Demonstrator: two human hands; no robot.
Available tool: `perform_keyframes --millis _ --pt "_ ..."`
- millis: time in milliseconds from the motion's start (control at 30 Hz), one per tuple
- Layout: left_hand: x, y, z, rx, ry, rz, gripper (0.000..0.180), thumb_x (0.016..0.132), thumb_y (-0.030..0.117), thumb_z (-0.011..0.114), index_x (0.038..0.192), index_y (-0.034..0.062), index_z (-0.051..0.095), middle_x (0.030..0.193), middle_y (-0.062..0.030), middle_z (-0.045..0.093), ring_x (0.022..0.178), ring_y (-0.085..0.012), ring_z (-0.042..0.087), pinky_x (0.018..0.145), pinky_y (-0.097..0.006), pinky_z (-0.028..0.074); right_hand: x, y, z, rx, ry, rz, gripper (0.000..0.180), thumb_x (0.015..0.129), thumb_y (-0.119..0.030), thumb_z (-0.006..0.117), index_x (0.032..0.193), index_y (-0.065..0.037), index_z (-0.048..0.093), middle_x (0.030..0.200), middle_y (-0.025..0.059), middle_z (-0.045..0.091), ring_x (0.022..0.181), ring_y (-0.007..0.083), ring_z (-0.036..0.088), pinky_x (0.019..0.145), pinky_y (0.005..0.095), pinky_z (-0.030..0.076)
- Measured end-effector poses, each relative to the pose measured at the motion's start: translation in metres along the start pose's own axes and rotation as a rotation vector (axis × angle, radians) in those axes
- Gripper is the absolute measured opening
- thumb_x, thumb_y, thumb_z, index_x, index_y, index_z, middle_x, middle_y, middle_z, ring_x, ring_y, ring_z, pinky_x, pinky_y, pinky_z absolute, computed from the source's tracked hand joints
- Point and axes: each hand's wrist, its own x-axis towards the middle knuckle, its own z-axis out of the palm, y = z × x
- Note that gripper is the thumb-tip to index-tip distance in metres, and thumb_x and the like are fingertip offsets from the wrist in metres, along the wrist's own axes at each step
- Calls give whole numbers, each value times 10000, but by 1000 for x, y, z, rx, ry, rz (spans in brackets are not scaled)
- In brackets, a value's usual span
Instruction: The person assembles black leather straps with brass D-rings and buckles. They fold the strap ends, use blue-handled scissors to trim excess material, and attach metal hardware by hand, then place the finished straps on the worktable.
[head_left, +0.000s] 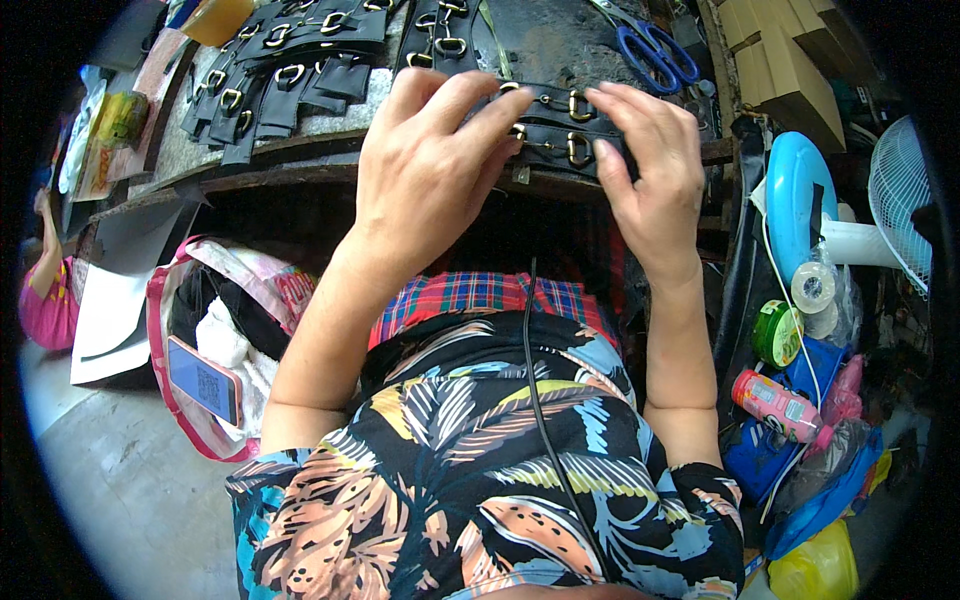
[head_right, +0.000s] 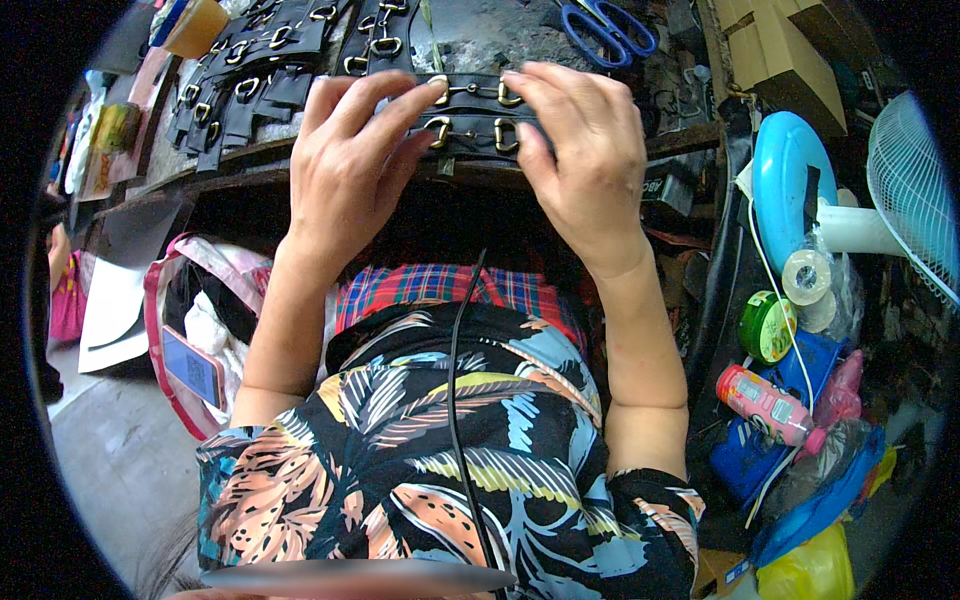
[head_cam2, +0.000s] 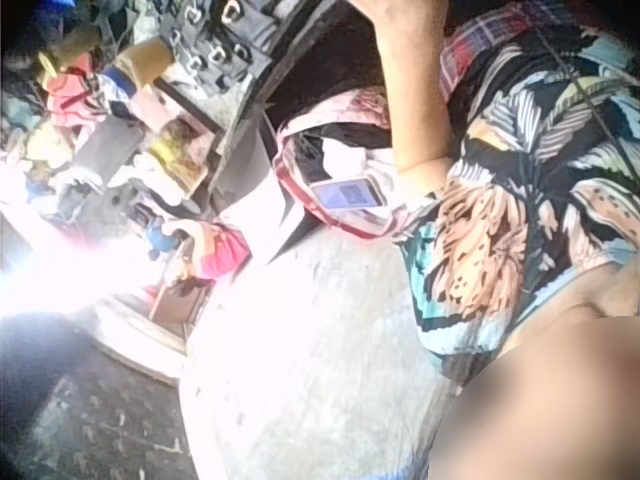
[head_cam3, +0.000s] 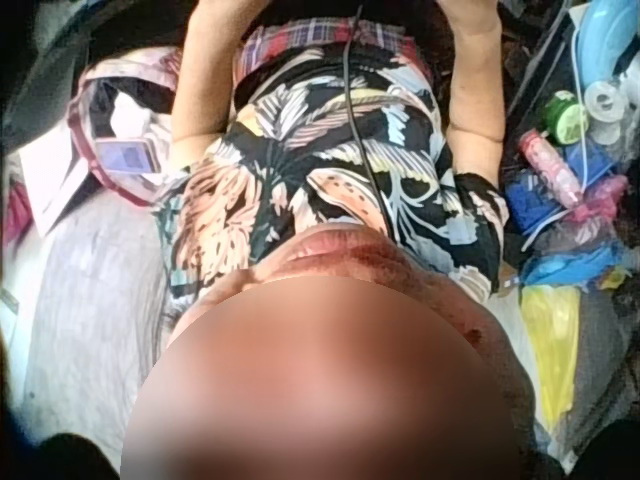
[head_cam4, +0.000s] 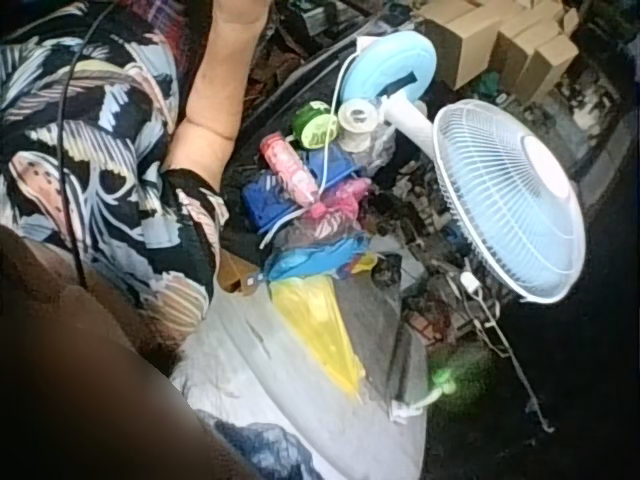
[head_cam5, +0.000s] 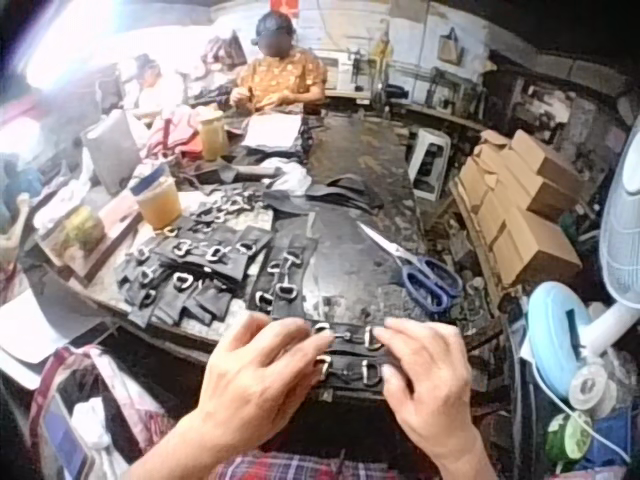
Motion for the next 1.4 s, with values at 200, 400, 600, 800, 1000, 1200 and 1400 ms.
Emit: perform_keyframes --millis 200,400,600,800,1000,1200,1400 --pt "2 -8 10 133 -144 56 329 934 356 726 1212 183 754 1265 34 700 1125 -229 596 953 -383 456 2 6 11 -102 -22 -144 291 901 -314 754 1137 -150 798 1250 -4 747 1123 231 643 976 403 494" --pt "-9 -16 21 69 -73 52 301 936 319 732 1197 173 756 1275 18 708 1113 -235 617 957 -397 479 -2 12 20 -79 28 -129 261 890 -300 769 1113 -169 804 1218 -32 760 1088 217 649 944 394 498" --pt "-22 -23 18 114 9 59 321 943 298 730 1195 101 756 1255 -16 731 1118 -244 636 977 -411 492 -1 14 22 -85 50 -138 258 919 -340 747 1112 -176 793 1194 -33 765 1071 208 652 960 406 468" --pt "-25 -24 21 167 64 8 274 926 333 739 1139 168 788 1222 31 752 1085 -221 620 1053 -419 395 0 13 22 -59 53 -85 345 948 -446 697 1136 -169 781 1146 -13 754 1081 204 649 965 415 454" --pt "-27 -24 26 146 113 -21 243 912 293 732 1115 175 793 1189 46 763 1078 -205 629 1054 -420 391 2 12 22 -90 15 -109 424 956 -504 666 1184 -161 764 1156 5 722 1110 231 634 973 431 450" --pt "-27 -24 27 146 122 -25 230 906 279 730 1100 178 798 1177 50 769 1066 -200 640 1053 -413 391 2 5 8 27 11 -107 484 925 -587 653 1207 -212 769 1236 60 679 1140 280 616 1029 457 426" --pt "-27 -24 27 146 121 -28 239 907 287 730 1111 184 799 1180 53 770 1067 -199 639 1052 -410 392 -6 -13 4 -123 -32 -209 446 904 -602 657 1159 -257 777 1262 66 657 1189 297 583 1064 513 398"
